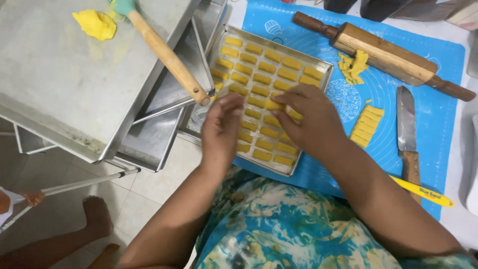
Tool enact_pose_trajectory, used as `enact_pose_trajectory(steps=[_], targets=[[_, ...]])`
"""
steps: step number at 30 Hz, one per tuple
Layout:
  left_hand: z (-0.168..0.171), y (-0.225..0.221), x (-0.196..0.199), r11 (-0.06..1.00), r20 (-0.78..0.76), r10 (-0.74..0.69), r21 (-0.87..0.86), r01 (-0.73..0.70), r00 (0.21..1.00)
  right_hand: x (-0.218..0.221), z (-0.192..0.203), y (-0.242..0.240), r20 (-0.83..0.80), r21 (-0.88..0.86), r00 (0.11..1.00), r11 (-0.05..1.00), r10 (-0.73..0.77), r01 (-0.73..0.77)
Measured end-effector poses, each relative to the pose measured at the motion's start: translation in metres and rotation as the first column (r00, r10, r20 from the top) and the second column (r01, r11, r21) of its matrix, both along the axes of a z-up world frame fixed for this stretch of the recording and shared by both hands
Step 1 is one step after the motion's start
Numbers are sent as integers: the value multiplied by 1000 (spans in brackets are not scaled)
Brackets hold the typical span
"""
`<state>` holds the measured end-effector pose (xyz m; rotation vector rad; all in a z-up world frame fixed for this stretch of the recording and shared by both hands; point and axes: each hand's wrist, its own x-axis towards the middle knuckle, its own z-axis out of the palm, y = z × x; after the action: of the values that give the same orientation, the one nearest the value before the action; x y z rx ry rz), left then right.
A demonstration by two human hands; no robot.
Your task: Arranging pieces of cookie dough into a baking tray
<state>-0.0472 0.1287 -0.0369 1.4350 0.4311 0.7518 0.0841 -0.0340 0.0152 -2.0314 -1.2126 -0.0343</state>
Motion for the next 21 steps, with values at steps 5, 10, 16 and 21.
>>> enact_pose_trajectory(steps=[5,10,16,21], targets=[[-4,33,-24,943,-166,195,303,-139,967,-15,-12,56,-164,-180,985,981,46,-75],[-7,34,-30,882,-237,300,438,-175,924,-33,-38,89,89,-338,991,939,98,-62],[-19,36,-27,867,-245,311,470,-168,918,-39,-47,94,259,-354,957,935,133,-34],[-11,34,-26,882,-235,308,434,-184,922,-37,-37,91,243,-364,963,931,120,-24]])
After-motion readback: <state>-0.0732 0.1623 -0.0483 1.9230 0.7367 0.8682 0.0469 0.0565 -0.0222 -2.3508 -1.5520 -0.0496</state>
